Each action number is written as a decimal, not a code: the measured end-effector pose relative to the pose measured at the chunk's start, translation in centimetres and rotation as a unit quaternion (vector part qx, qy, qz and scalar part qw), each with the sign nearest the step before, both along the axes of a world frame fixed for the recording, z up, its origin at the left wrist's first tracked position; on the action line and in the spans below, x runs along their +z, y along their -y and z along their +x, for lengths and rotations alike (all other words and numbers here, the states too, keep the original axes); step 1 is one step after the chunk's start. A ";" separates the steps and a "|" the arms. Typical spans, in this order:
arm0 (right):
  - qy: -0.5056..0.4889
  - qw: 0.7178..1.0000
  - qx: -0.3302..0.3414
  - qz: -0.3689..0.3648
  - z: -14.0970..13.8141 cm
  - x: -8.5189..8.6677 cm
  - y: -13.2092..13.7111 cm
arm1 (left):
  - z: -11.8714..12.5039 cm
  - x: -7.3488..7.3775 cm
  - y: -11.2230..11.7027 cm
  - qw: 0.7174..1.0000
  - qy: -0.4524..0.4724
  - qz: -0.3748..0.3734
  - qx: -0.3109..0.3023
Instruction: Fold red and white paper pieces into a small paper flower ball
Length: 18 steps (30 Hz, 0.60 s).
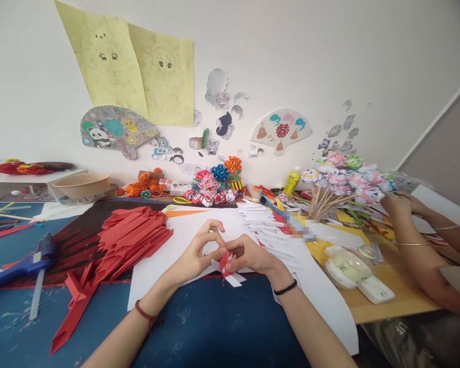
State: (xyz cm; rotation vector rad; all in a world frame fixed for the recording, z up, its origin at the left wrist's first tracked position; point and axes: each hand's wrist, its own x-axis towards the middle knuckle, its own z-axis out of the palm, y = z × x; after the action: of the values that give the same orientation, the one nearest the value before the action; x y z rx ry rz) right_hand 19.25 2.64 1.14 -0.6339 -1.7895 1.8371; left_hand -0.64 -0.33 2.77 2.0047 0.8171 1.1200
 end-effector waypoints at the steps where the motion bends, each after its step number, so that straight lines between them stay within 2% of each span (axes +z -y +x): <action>1: 0.000 1.000 0.002 0.002 0.0 0.0 0.0 | 0.0 0.1 0.0 1.000 -0.003 0.000 -0.002; 7: -0.004 1.000 -0.012 0.016 -0.1 -0.2 -0.3 | -0.3 0.1 -0.6 1.000 -0.003 0.004 0.024; 12: -0.035 0.995 -0.068 0.065 -0.3 0.0 -0.5 | -1.1 -0.3 -1.3 0.993 0.082 -0.010 0.086; 15: -0.064 0.991 -0.086 0.082 -0.2 0.1 -0.6 | -1.7 0.1 -1.1 0.997 0.066 -0.013 0.045; 18: -0.086 0.988 -0.093 0.089 -0.1 0.1 -0.6 | -1.9 0.7 -0.8 1.000 0.006 0.028 0.000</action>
State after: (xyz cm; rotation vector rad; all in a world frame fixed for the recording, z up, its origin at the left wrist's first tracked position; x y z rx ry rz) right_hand 19.14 3.20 1.21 -0.5384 -1.6961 1.5401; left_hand -2.56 0.48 3.43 2.0422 0.7868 1.1653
